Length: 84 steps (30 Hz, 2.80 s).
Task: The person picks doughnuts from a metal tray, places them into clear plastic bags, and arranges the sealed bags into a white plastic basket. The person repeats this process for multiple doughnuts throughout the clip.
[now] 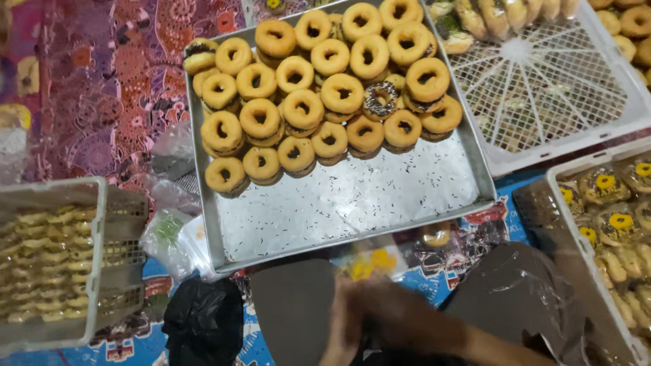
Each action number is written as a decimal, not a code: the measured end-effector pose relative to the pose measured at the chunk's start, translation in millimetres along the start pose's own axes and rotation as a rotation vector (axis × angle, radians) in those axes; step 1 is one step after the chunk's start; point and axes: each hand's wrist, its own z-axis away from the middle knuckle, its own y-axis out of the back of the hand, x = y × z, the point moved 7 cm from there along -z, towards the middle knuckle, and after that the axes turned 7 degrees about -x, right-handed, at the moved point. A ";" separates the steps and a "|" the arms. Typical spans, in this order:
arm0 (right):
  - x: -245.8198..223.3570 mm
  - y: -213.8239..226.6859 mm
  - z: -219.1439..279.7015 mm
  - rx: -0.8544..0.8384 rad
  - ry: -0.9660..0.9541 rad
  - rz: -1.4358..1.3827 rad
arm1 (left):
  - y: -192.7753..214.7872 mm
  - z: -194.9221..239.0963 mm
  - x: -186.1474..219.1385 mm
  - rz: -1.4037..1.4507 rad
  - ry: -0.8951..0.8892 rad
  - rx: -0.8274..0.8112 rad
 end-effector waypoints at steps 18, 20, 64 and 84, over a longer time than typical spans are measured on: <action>96.9 87.8 -14.7 0.759 -0.353 -1.783 | -57.1 -86.7 197.6 0.554 -0.042 -0.157; 70.3 29.9 3.7 0.590 0.083 -1.913 | -74.5 -88.8 190.6 0.490 -0.060 -0.178; 22.7 -69.9 159.9 -0.050 -0.445 -0.383 | -159.0 128.3 160.1 -0.194 -0.263 -1.010; 118.9 -182.9 38.6 0.459 -0.620 -1.260 | 96.3 79.8 19.4 -0.568 0.121 0.174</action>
